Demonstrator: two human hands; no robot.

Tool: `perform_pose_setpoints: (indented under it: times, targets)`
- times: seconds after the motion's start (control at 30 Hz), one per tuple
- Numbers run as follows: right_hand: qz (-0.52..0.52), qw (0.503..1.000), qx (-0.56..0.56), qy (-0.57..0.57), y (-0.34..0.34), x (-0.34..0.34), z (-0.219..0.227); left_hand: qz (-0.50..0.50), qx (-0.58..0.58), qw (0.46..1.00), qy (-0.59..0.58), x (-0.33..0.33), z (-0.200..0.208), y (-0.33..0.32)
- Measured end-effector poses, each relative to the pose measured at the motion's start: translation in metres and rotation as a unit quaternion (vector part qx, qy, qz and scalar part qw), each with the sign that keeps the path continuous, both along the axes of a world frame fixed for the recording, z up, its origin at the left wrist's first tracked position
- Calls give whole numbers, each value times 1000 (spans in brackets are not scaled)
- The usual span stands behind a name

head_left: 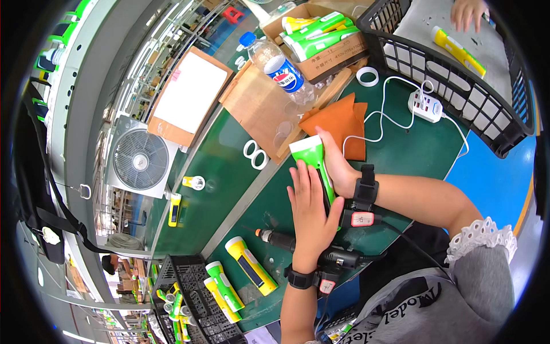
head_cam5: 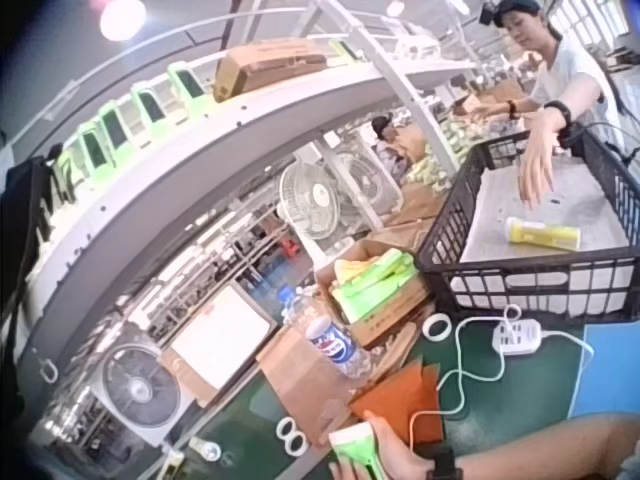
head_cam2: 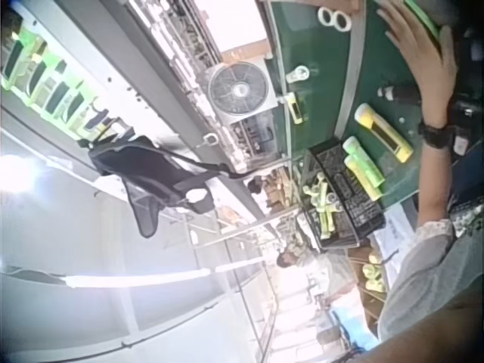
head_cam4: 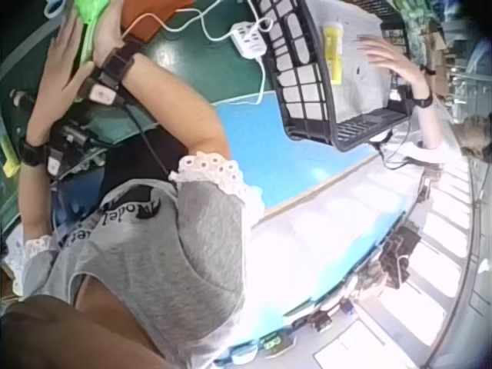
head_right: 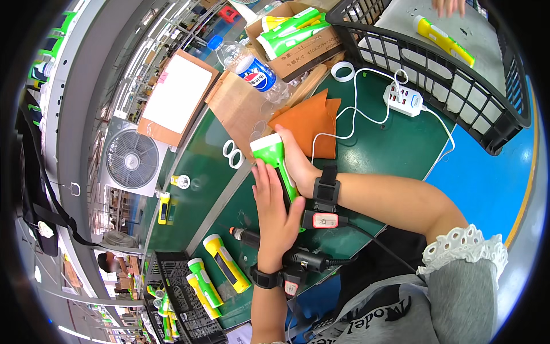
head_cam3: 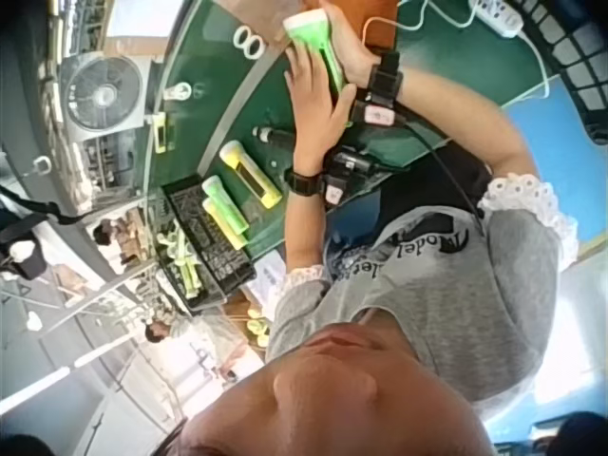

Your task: Assembling and testing solar-powered flashlights at a factory workstation, including component attachment and quality checks.

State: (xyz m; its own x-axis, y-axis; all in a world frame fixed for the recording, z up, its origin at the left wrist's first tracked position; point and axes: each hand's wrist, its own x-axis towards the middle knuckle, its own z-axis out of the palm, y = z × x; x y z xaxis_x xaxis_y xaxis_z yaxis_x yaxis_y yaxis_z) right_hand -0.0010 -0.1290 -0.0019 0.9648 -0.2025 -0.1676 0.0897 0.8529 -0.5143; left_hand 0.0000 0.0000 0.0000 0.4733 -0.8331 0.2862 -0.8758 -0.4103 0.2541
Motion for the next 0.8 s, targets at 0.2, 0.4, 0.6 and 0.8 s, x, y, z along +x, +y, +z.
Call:
perform_pose_setpoints:
  times: [0.2,0.4,0.6,0.8]
  targets:
    - [40,999,3,-11,-1,-1,3,53,-222,938,262,-5,-1,-7]
    - [-189,757,-625,-35,-55,8,10,75,-367,670,641,7,1,5]
    - [-122,536,-830,99,-129,-18,22,84,-465,483,737,22,4,18]
    - [-2,428,-902,-63,-44,-15,7,18,-494,367,788,27,0,23]
